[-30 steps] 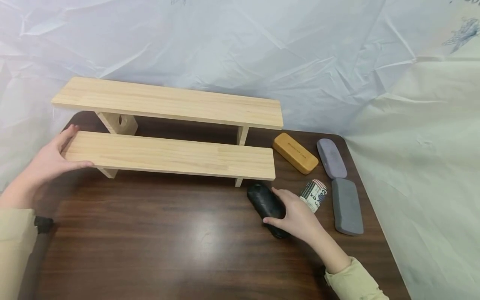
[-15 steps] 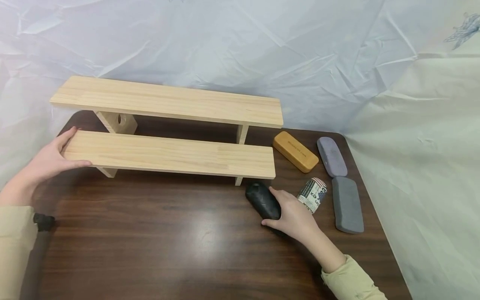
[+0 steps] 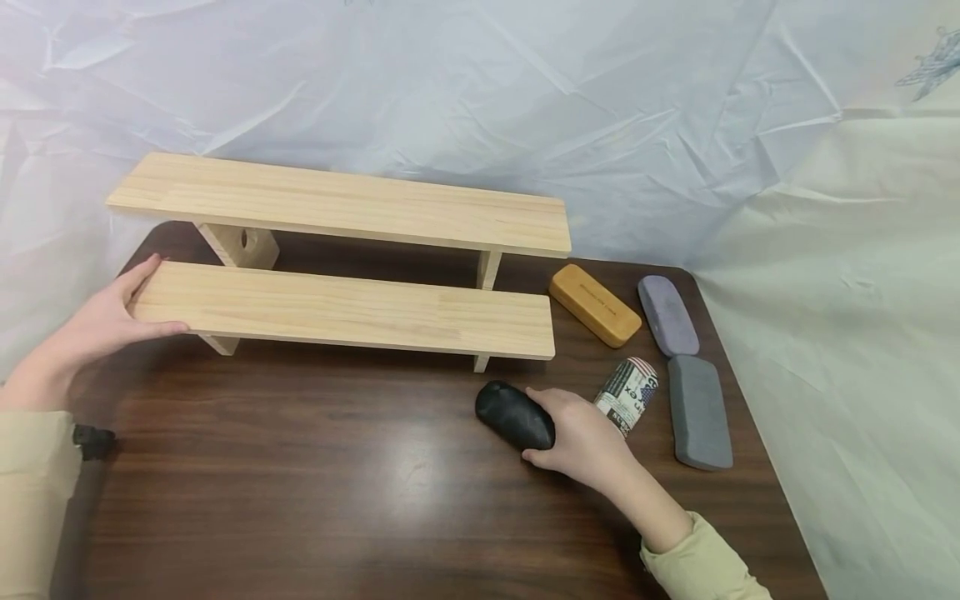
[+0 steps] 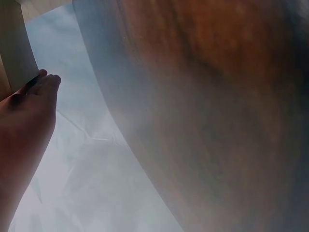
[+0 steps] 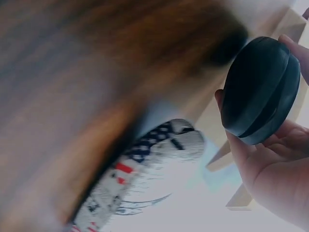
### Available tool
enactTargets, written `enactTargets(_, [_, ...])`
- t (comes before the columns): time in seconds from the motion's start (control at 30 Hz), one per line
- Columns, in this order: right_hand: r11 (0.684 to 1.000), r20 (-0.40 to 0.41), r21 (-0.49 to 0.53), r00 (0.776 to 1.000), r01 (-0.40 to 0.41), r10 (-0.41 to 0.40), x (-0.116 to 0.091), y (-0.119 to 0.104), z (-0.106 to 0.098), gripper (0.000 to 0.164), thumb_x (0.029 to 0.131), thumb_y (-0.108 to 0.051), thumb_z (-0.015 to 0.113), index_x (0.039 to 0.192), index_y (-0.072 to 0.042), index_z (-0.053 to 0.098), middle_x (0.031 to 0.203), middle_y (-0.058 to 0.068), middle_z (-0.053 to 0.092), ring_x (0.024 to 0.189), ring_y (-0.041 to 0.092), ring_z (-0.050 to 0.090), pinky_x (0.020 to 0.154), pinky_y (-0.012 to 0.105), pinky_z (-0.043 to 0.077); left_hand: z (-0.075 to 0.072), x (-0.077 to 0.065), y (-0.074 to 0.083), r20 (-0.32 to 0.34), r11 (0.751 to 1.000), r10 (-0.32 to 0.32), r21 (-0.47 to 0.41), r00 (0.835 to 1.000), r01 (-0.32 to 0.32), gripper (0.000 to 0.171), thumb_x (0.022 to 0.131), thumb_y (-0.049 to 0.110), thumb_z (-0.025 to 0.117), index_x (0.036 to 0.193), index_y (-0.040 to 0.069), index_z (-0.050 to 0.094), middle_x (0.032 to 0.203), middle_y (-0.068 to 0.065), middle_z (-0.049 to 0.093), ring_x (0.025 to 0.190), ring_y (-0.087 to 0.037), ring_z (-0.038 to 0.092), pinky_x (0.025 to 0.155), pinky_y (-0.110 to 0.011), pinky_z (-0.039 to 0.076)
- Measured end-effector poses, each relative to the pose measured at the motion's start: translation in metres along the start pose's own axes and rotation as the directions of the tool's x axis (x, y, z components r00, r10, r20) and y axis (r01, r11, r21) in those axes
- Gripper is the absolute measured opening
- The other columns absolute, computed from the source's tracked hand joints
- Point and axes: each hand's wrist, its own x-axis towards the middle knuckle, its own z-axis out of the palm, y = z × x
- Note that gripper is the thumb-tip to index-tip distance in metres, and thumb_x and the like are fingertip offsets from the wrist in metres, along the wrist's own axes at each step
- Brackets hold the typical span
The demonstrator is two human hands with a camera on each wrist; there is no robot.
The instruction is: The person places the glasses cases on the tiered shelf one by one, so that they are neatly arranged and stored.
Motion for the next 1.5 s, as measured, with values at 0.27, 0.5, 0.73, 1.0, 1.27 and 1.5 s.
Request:
enactTargets(0.27, [0.995, -0.001, 0.015, 0.995, 0.098, -0.098, 0.006, -0.022, -0.012, 0.077, 0.073, -0.025, 0.098, 0.141, -0.007, 0.068, 0.131, 0.010, 0.075, 0.119, 0.028, 0.070, 0.094, 0.048, 0.059, 0.000, 0.001, -0.003, -0.007, 1.000, -0.005, 0.015, 1.000, 0.005, 0.118, 0.091, 0.025, 0.084, 0.172, 0.019, -0.002, 0.180, -0.008, -0.003, 0.159, -0.036, 0.011, 0.133, -0.039, 0.005])
enactTargets(0.5, [0.985, 0.030, 0.048, 0.986, 0.163, -0.165, 0.027, -0.041, -0.024, 0.077, 0.076, -0.029, 0.095, 0.145, -0.012, 0.066, 0.138, 0.008, 0.072, 0.124, 0.027, 0.068, 0.098, 0.048, 0.058, 0.000, 0.001, -0.002, -0.006, 0.999, -0.004, 0.046, 1.000, 0.005, 0.119, 0.090, 0.027, 0.085, 0.172, 0.018, -0.002, 0.179, -0.016, 0.000, 0.156, -0.047, 0.015, 0.132, -0.048, 0.008])
enactTargets(0.73, [0.970, 0.027, 0.075, 0.972, 0.229, -0.232, 0.051, -0.058, -0.040, 0.079, 0.077, -0.029, 0.095, 0.148, -0.011, 0.064, 0.141, 0.008, 0.071, 0.127, 0.027, 0.067, 0.103, 0.048, 0.057, 0.000, 0.001, 0.000, 0.001, 0.998, -0.003, 0.059, 1.000, 0.003, 0.120, 0.090, 0.028, 0.085, 0.172, 0.016, -0.001, 0.178, -0.020, 0.001, 0.154, -0.052, 0.017, 0.131, -0.055, 0.010])
enactTargets(1.0, [0.947, -0.001, 0.090, 0.951, 0.308, -0.310, 0.088, -0.073, -0.058, 0.081, 0.077, -0.031, 0.094, 0.149, -0.011, 0.062, 0.142, 0.008, 0.070, 0.132, 0.027, 0.065, 0.108, 0.048, 0.054, -0.001, 0.002, -0.001, -0.008, 0.998, 0.007, 0.064, 1.000, -0.006, 0.122, 0.088, 0.027, 0.086, 0.172, 0.014, -0.001, 0.178, -0.022, 0.001, 0.155, -0.054, 0.016, 0.130, -0.057, 0.010])
enactTargets(1.27, [0.933, -0.029, 0.091, 0.937, 0.349, -0.348, 0.123, -0.087, -0.080, 0.080, 0.080, -0.030, 0.093, 0.151, -0.010, 0.061, 0.147, 0.010, 0.066, 0.132, 0.028, 0.064, 0.105, 0.048, 0.054, 0.000, 0.003, -0.001, -0.004, 0.998, 0.016, 0.061, 1.000, -0.016, 0.121, 0.089, 0.027, 0.086, 0.172, 0.012, -0.001, 0.178, -0.020, 0.000, 0.156, -0.051, 0.015, 0.132, -0.051, 0.008])
enactTargets(1.5, [0.927, -0.026, 0.092, 0.931, 0.365, -0.364, 0.161, -0.101, -0.095, 0.077, 0.082, -0.033, 0.091, 0.151, -0.013, 0.061, 0.148, 0.008, 0.066, 0.131, 0.026, 0.063, 0.106, 0.045, 0.052, 0.001, 0.002, 0.000, -0.009, 0.998, 0.018, 0.056, 1.000, -0.017, 0.121, 0.089, 0.027, 0.086, 0.172, 0.013, -0.001, 0.179, -0.018, -0.001, 0.157, -0.049, 0.013, 0.132, -0.051, 0.007])
